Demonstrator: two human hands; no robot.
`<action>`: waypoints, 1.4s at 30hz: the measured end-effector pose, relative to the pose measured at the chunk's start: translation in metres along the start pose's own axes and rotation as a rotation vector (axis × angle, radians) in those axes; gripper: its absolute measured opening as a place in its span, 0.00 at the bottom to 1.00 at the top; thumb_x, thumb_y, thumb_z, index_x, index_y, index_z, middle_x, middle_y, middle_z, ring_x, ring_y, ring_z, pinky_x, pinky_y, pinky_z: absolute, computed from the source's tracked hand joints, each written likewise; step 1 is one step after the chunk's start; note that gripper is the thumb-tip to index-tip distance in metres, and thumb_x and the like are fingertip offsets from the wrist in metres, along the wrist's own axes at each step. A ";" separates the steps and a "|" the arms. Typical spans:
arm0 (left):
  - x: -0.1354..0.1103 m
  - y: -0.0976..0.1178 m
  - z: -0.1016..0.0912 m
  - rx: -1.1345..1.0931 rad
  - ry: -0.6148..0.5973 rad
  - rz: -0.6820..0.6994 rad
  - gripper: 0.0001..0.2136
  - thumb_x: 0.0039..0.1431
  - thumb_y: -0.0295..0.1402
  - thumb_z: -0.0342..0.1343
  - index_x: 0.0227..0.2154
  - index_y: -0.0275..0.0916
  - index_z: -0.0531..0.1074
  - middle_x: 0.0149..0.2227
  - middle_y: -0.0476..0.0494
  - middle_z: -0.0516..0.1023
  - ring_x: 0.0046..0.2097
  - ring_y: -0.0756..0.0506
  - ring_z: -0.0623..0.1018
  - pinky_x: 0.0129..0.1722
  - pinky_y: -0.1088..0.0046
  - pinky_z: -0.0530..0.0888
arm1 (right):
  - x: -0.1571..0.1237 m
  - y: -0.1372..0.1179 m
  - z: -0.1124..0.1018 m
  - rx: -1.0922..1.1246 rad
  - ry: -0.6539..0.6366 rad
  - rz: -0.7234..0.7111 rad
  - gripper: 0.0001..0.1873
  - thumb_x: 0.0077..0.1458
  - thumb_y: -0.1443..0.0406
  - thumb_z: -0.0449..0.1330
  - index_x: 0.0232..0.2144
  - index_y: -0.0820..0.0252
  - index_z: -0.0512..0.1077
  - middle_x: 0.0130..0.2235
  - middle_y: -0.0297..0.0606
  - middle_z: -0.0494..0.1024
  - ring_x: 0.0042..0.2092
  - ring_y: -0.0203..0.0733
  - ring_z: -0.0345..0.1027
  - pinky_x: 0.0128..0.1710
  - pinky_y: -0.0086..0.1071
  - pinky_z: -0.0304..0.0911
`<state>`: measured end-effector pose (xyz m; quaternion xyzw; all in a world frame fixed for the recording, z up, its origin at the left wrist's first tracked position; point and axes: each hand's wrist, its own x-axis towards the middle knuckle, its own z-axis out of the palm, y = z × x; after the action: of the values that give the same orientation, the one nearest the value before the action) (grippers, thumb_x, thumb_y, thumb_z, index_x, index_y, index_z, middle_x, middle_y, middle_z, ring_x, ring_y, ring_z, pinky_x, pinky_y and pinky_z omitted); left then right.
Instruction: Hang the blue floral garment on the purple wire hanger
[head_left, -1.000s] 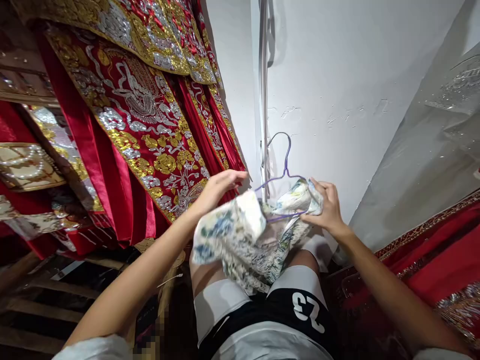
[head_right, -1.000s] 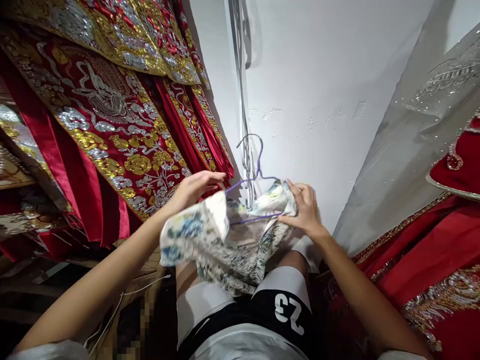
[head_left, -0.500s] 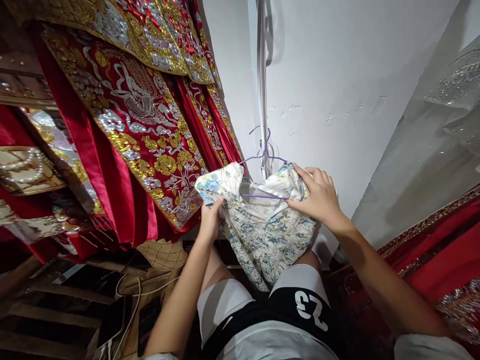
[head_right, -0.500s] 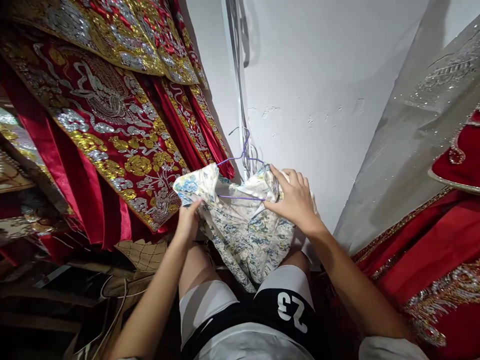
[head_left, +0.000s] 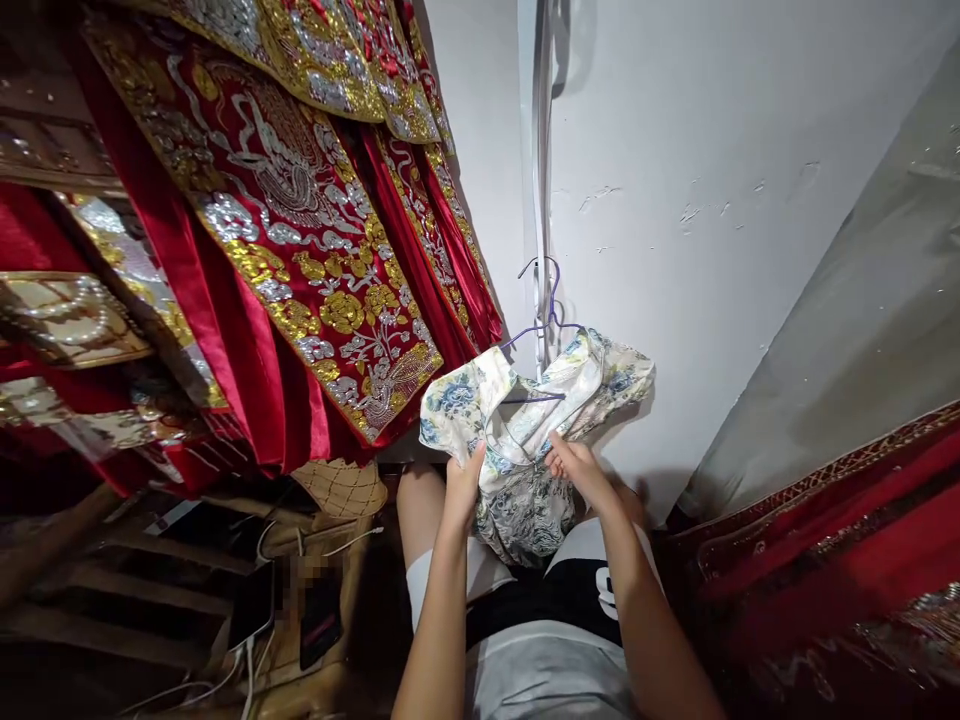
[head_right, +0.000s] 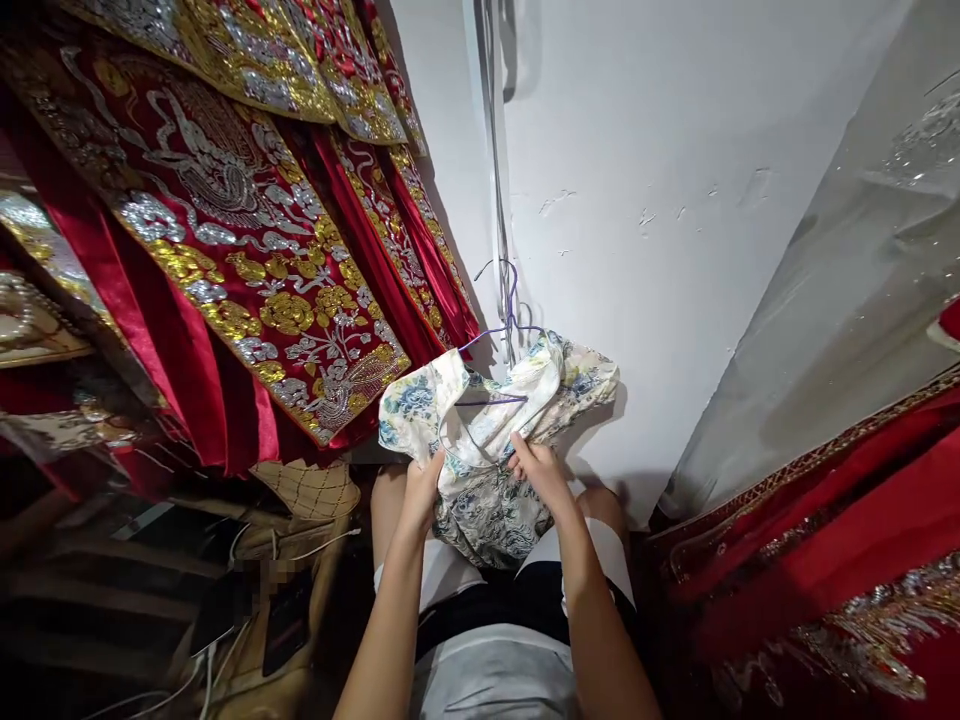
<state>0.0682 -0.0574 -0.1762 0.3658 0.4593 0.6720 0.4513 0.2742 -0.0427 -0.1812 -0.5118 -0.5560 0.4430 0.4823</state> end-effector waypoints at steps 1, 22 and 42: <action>-0.001 0.001 -0.001 0.021 0.008 0.005 0.24 0.54 0.42 0.68 0.51 0.35 0.79 0.49 0.35 0.84 0.58 0.35 0.79 0.58 0.61 0.75 | 0.002 0.002 0.008 -0.068 -0.052 0.040 0.31 0.59 0.40 0.54 0.19 0.57 0.71 0.20 0.36 0.72 0.26 0.42 0.67 0.30 0.33 0.60; -0.037 -0.093 0.034 0.399 -0.225 0.399 0.10 0.58 0.29 0.56 0.43 0.39 0.73 0.40 0.42 0.78 0.45 0.43 0.78 0.48 0.66 0.74 | -0.009 0.006 0.009 -0.082 -0.219 0.280 0.19 0.59 0.62 0.56 0.17 0.59 0.71 0.19 0.35 0.73 0.19 0.33 0.58 0.23 0.29 0.56; -0.055 -0.082 0.043 0.284 -0.157 0.266 0.14 0.60 0.40 0.61 0.41 0.35 0.83 0.40 0.37 0.86 0.42 0.39 0.84 0.45 0.62 0.79 | -0.025 -0.001 -0.010 -0.187 -0.171 0.024 0.15 0.51 0.54 0.62 0.24 0.58 0.69 0.21 0.28 0.66 0.24 0.35 0.56 0.27 0.30 0.49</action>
<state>0.1476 -0.0833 -0.2445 0.5346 0.4605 0.6234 0.3369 0.2839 -0.0679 -0.1810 -0.5216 -0.6279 0.4370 0.3778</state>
